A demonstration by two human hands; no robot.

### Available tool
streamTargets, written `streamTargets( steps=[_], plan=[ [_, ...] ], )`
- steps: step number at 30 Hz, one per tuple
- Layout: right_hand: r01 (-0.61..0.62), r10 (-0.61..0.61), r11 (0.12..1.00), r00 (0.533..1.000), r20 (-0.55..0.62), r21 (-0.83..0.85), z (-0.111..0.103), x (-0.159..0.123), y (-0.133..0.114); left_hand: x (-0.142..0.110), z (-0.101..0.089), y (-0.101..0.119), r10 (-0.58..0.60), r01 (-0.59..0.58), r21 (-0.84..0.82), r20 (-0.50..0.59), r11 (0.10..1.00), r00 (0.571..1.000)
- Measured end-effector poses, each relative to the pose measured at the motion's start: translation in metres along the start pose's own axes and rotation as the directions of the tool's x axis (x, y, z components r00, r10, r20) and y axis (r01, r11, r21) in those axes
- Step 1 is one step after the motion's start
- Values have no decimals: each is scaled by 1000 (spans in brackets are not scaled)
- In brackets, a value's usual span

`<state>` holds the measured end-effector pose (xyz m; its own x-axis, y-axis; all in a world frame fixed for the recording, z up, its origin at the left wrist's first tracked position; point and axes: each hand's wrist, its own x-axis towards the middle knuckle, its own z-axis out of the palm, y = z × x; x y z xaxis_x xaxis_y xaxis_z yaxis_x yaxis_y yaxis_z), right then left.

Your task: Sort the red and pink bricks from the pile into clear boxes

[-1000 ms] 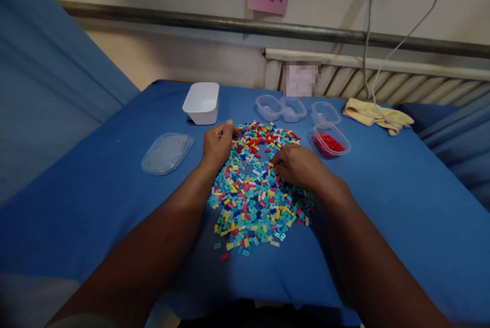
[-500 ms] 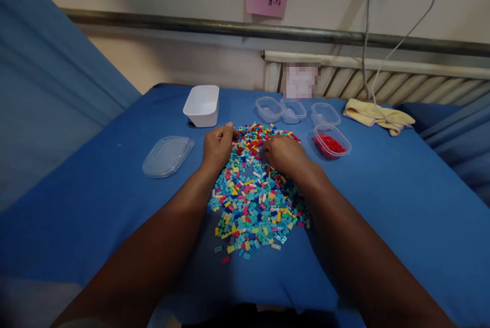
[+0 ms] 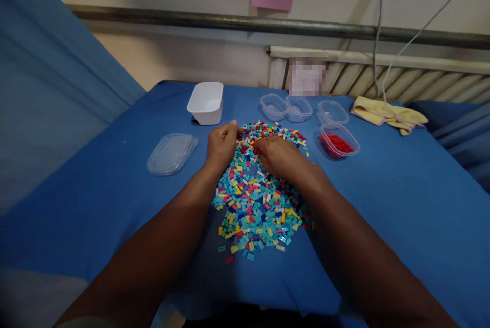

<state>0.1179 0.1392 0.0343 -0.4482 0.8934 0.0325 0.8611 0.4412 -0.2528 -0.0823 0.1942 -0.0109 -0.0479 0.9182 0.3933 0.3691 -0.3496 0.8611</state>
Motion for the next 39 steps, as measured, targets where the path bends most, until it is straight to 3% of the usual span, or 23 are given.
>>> streamTargets(
  steps=[5,12,28,39],
  plan=[
    [12,-7,998,998,64,-69,-1,7,-7,0,0,1,2,-2,32,4,999,1000],
    [-55,73,989,989,126,-139,-8,5,-11,-1,0,1,24,-24,9,-1,1000,1000],
    [16,-15,1000,998,55,-13,1,6,-10,-1,0,2,1,-1,46,0,999,1000],
    [10,-10,1000,1000,19,-17,-1,3,-6,-2,-1,3,-19,19,24,8,1000,1000]
  ],
)
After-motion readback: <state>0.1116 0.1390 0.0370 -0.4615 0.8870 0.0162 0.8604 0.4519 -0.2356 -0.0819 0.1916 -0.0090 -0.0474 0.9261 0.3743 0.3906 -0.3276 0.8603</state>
